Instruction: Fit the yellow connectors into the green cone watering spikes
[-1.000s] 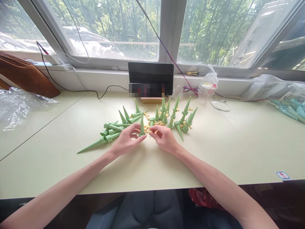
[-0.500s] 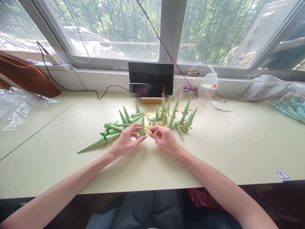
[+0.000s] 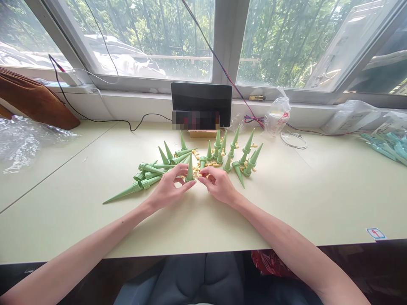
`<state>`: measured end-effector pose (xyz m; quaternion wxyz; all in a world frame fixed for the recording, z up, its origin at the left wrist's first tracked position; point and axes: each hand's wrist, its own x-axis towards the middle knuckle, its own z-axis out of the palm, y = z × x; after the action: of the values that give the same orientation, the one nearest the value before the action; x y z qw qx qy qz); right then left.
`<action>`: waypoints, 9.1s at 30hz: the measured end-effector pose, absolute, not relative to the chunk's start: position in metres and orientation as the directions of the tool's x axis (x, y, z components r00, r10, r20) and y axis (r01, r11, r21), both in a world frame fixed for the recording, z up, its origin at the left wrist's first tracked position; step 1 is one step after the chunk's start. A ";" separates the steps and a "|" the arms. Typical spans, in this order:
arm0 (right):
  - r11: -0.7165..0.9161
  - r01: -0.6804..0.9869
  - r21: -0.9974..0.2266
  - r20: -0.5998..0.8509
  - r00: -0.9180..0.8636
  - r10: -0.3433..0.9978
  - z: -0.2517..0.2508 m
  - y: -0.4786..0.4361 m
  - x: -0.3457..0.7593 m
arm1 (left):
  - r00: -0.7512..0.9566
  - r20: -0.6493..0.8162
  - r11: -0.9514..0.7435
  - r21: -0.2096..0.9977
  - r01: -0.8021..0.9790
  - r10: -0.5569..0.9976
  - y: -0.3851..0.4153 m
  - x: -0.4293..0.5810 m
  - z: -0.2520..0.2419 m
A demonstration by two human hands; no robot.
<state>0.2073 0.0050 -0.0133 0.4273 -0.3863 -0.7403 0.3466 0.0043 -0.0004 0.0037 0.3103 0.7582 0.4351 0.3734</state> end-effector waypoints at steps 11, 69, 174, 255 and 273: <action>0.463 0.306 -0.832 0.351 -0.356 0.866 -0.011 0.003 0.207 | 0.349 0.301 -0.437 0.791 0.427 0.887 0.000 0.004 0.003; 0.558 0.334 -0.760 0.399 -0.438 0.806 -0.012 0.005 0.207 | 0.388 0.306 -0.461 0.786 0.413 0.869 -0.002 0.004 0.003; 0.530 0.331 -0.781 0.354 -0.466 0.811 -0.015 0.004 0.208 | 0.457 0.018 -0.065 0.994 0.088 0.889 0.000 0.003 0.010; 0.582 0.359 -0.730 0.374 -0.502 0.780 -0.017 0.005 0.206 | 0.467 0.215 -0.313 0.939 0.142 0.858 -0.004 0.004 0.007; 0.424 0.246 -0.872 0.275 -0.471 0.838 -0.014 0.004 0.205 | 0.435 0.335 -0.449 0.873 0.191 0.836 -0.002 0.004 0.002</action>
<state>0.2046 0.0040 -0.0136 0.3699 -0.3575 -0.7584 0.4003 0.0043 -0.0023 0.0023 0.3970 0.7482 0.3432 0.4060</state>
